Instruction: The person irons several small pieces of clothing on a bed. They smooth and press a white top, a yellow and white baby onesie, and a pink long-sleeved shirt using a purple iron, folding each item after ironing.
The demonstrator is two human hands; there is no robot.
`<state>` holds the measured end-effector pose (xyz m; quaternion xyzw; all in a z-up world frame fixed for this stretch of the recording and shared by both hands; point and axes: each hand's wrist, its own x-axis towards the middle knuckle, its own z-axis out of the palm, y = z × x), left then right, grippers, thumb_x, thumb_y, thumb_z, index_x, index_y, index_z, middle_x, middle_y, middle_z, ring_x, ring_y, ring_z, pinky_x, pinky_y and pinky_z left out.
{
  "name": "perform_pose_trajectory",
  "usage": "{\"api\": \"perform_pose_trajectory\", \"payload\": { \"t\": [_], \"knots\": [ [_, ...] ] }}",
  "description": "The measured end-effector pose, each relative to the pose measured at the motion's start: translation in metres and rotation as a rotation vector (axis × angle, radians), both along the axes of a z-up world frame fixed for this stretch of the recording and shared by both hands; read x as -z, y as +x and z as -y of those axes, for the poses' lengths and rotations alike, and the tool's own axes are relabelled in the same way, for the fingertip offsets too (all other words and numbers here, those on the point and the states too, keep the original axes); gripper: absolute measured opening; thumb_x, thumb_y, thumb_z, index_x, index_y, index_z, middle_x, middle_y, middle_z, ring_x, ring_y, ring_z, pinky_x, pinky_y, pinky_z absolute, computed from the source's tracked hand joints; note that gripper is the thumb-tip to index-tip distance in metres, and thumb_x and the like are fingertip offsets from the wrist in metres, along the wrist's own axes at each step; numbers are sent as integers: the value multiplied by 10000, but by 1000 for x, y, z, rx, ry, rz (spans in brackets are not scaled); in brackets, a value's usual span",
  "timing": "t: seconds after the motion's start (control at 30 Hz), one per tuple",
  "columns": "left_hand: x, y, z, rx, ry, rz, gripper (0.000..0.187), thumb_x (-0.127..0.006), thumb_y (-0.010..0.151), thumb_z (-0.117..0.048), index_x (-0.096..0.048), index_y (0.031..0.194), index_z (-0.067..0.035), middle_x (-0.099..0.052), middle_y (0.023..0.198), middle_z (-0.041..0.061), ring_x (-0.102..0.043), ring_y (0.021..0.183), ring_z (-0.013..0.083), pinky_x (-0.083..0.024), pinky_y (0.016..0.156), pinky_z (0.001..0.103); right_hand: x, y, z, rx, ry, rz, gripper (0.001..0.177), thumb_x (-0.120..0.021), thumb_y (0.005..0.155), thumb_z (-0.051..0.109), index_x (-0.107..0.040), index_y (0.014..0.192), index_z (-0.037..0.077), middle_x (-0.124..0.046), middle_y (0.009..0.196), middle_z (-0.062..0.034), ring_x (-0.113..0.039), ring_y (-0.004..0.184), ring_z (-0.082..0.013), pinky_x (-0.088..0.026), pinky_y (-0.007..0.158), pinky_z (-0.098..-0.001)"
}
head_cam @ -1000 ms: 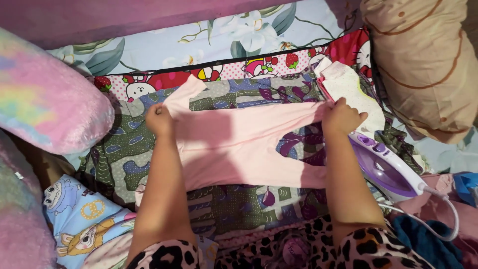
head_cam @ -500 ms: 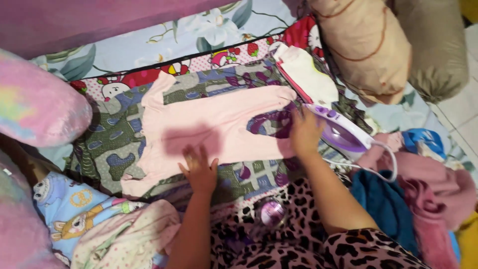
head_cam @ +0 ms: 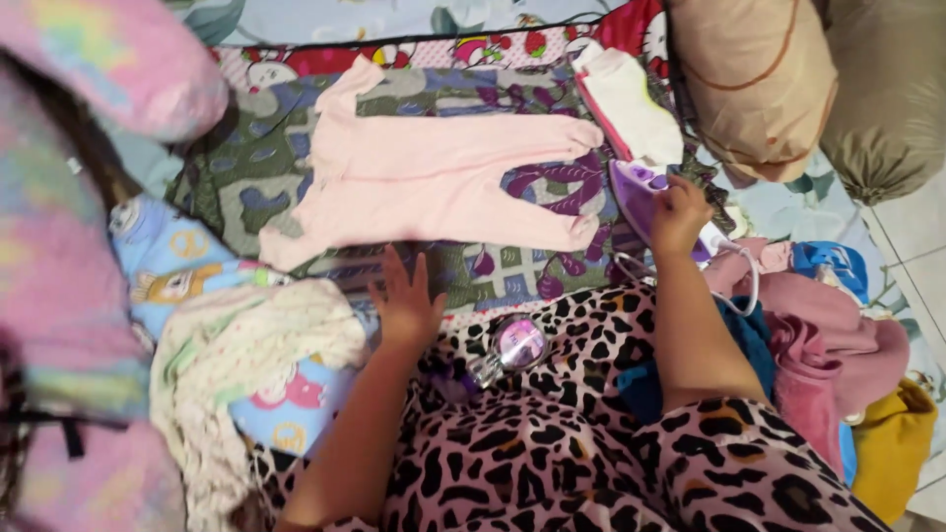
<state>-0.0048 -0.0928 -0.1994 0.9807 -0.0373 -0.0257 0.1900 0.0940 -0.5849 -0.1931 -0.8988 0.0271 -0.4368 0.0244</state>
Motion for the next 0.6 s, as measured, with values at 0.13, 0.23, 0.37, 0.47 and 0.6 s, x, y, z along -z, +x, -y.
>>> {"api": "perform_pose_trajectory", "payload": {
  "t": [0.13, 0.23, 0.37, 0.47, 0.6],
  "knots": [
    [11, -16, -15, -22, -33, -35, 819, -714, 892, -394, -363, 1599, -177, -11, 1710, 265, -247, 1551, 414, -239, 1150, 748, 0, -9, -49, 80, -87, 70, 89, -813, 853, 164, -737, 806, 164, -698, 1253, -11, -630, 1167, -240, -420, 852, -396],
    [16, -14, -28, -44, -47, -25, 698, -643, 975, -321, -380, 1595, -138, -62, 1696, 286, -209, 1553, 436, -273, 1138, 723, -11, -54, -157, -302, 25, -279, 244, -782, 826, 50, -743, 1067, 50, -653, 1230, -161, -537, 1314, -382, -348, 1091, -483],
    [31, -3, -37, -64, -55, 55, 583, -648, 958, -345, -506, 1483, -135, -201, 1653, 261, -236, 1545, 420, -360, 1131, 650, -65, -153, -282, -1028, -174, -1247, 638, -638, 791, -24, -546, 1409, 108, -604, 1357, -192, -546, 1258, -408, -323, 1084, -619],
    [38, 10, -43, -75, -65, 165, 533, -684, 920, -353, -600, 1403, -144, -319, 1628, 223, -284, 1535, 394, -392, 1126, 620, -34, -185, -298, -1039, -583, -1164, 569, -647, 812, 25, -563, 1347, 197, -594, 1343, -89, -577, 1187, -294, -330, 990, -565],
    [9, 10, -64, -97, -118, 136, 459, -674, 929, -282, -643, 1353, -107, -354, 1615, 253, -335, 1505, 437, -396, 1108, 651, -14, -158, -287, -941, -387, -1070, 574, -799, 647, 104, -625, 1189, 175, -640, 1086, -32, -653, 1001, -275, -490, 768, -472]
  ]
}}
